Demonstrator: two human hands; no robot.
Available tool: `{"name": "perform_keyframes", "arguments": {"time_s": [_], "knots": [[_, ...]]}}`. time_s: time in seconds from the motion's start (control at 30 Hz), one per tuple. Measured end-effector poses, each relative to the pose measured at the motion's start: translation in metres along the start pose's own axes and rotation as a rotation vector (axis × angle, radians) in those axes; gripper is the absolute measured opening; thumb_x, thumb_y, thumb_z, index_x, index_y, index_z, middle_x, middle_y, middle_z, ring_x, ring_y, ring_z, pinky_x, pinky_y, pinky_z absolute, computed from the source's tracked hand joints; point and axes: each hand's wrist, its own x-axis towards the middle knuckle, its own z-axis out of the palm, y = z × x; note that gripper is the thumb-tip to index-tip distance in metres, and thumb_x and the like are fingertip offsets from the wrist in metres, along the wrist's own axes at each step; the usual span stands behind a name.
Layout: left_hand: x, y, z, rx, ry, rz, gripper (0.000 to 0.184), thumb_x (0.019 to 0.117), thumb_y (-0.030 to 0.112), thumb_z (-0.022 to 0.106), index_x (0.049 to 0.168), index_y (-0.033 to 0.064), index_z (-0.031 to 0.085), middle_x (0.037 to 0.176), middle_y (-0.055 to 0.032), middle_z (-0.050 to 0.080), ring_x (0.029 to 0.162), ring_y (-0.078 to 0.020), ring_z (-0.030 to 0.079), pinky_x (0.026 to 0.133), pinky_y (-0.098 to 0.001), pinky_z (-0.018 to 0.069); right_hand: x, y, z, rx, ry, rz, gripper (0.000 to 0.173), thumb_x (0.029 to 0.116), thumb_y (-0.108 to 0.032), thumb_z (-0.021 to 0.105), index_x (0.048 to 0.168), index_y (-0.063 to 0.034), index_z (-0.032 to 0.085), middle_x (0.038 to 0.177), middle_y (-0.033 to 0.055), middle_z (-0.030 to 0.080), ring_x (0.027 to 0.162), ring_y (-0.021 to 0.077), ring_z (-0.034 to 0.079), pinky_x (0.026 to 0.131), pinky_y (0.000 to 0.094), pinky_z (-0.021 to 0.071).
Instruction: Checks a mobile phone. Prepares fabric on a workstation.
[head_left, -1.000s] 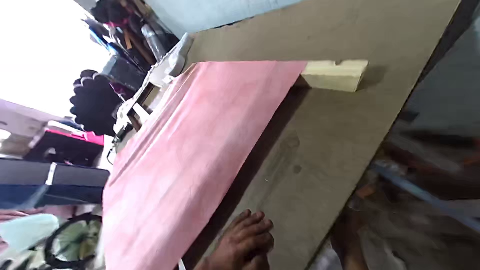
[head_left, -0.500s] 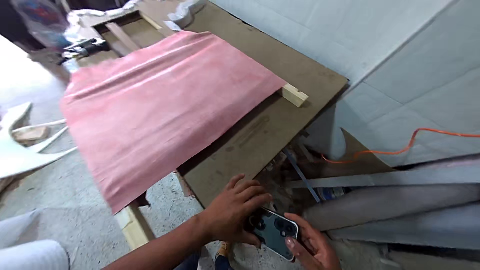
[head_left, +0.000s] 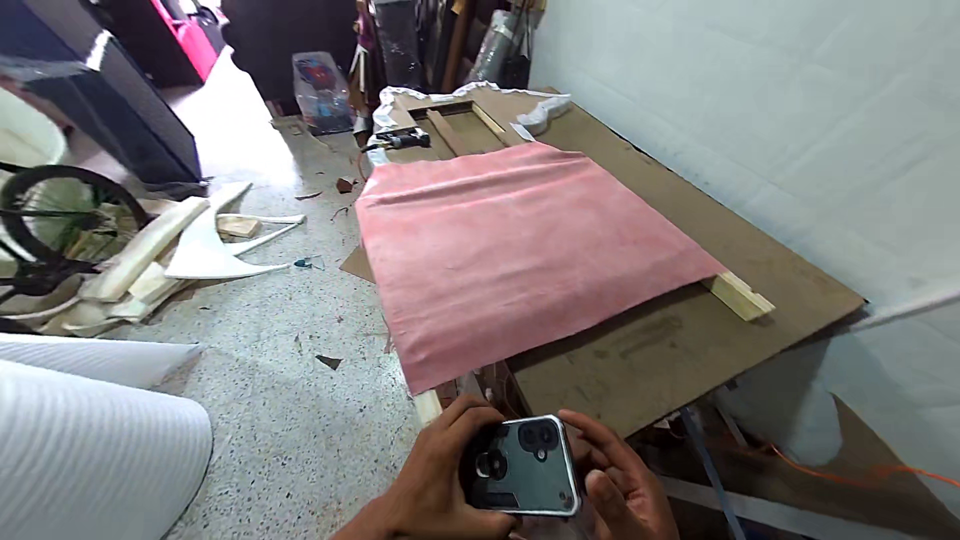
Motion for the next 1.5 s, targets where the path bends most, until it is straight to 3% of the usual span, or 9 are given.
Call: {"name": "perform_keyframes", "arguments": {"time_s": [0.1,0.2,0.3,0.67,0.8,1.13,1.27,1.37,1.5], "knots": [[-0.028,-0.014,-0.028,-0.648,0.065,-0.089,0.078,0.0798,0.039,0.086,0.141,0.0035,0.054,0.135,-0.0171,0.058,0.116,-0.0315,0.063,0.094,-0.0487,0.0599,0.027,0.01,0.051,0.01,-0.002,-0.06,0.063,0.1026,-0.052,0.055,0.142,-0.0027,0.054,0.103,0.0167,0.07,0.084,0.0275,0.069,0.069,0.0399,0.0612],[-0.053,-0.021,-0.032,-1.283,0.13,-0.146,0.075,0.0933,0.057,0.064,0.146,0.0061,0.051,0.13,-0.0227,0.064,0.115,-0.0352,0.065,0.098,-0.0512,0.0543,0.041,0.021,0.092,-0.136,-0.056,-0.073,0.061,0.1028,-0.055,0.052,0.138,-0.0062,0.06,0.127,0.0166,0.066,0.11,0.0308,0.067,0.087,0.045,0.0604],[-0.057,-0.014,-0.044,-1.572,0.2,-0.123,0.092,0.0877,0.08,0.051,0.149,0.0106,0.051,0.132,-0.0186,0.063,0.117,-0.0321,0.064,0.102,-0.0494,0.0522,0.05,0.031,0.122,-0.179,-0.182,-0.099,0.068,0.1007,-0.061,0.051,0.144,-0.0079,0.057,0.145,0.0194,0.055,0.128,0.0361,0.057,0.099,0.0522,0.0562],[-0.054,-0.003,-0.064,-1.542,0.4,0.032,0.079,0.0947,0.075,0.045,0.146,0.0148,0.054,0.137,-0.0167,0.063,0.125,-0.0307,0.062,0.107,-0.0501,0.0498,0.078,0.042,0.143,0.006,-0.421,-0.238,0.071,0.1008,-0.058,0.053,0.152,-0.0092,0.047,0.159,0.0223,0.039,0.131,0.0339,0.054,0.099,0.0412,0.056],[-0.043,-0.001,-0.055,-1.548,0.389,0.076,0.075,0.0969,0.071,0.046,0.147,0.016,0.054,0.14,-0.0136,0.062,0.131,-0.0271,0.059,0.111,-0.0482,0.047,0.085,0.044,0.13,0.048,-0.445,-0.249,0.074,0.1012,-0.06,0.05,0.154,-0.0073,0.045,0.161,0.022,0.036,0.138,0.036,0.049,0.106,0.0459,0.0525],[-0.014,0.001,-0.035,-1.527,0.425,-0.021,0.075,0.0955,0.072,0.048,0.139,0.0117,0.06,0.128,-0.0145,0.068,0.12,-0.0257,0.065,0.106,-0.0448,0.0513,0.097,0.045,0.102,0.088,-0.396,-0.261,0.077,0.0992,-0.063,0.05,0.154,-0.0094,0.045,0.16,0.0233,0.036,0.144,0.0414,0.041,0.114,0.0541,0.0459],[-0.009,-0.004,-0.026,-1.487,0.41,-0.081,0.078,0.0942,0.074,0.048,0.139,0.0117,0.06,0.125,-0.0162,0.068,0.117,-0.028,0.066,0.102,-0.0466,0.0528,0.113,0.027,0.099,-0.232,-0.264,-0.389,0.071,0.0941,-0.069,0.055,0.148,-0.0231,0.054,0.162,0.0184,0.033,0.139,0.0395,0.046,0.11,0.0551,0.0482],[-0.006,0.002,-0.022,-1.426,0.414,-0.065,0.067,0.0989,0.067,0.046,0.139,0.0152,0.061,0.129,-0.0082,0.069,0.121,-0.0181,0.065,0.106,-0.0382,0.0524,0.13,0.008,0.103,-0.458,-0.242,-0.43,0.066,0.0891,-0.077,0.055,0.142,-0.0378,0.059,0.167,0.0149,0.026,0.15,0.0423,0.03,0.116,0.0641,0.0396],[-0.006,0.004,-0.021,-1.332,0.416,-0.108,0.065,0.0994,0.066,0.045,0.138,0.0167,0.063,0.125,-0.0065,0.071,0.118,-0.0161,0.067,0.105,-0.0373,0.0535,0.15,-0.002,0.11,-0.547,-0.277,-0.454,0.058,0.0894,-0.075,0.056,0.136,-0.0422,0.064,0.168,0.011,0.024,0.155,0.0409,0.02,0.118,0.066,0.0353]]}}
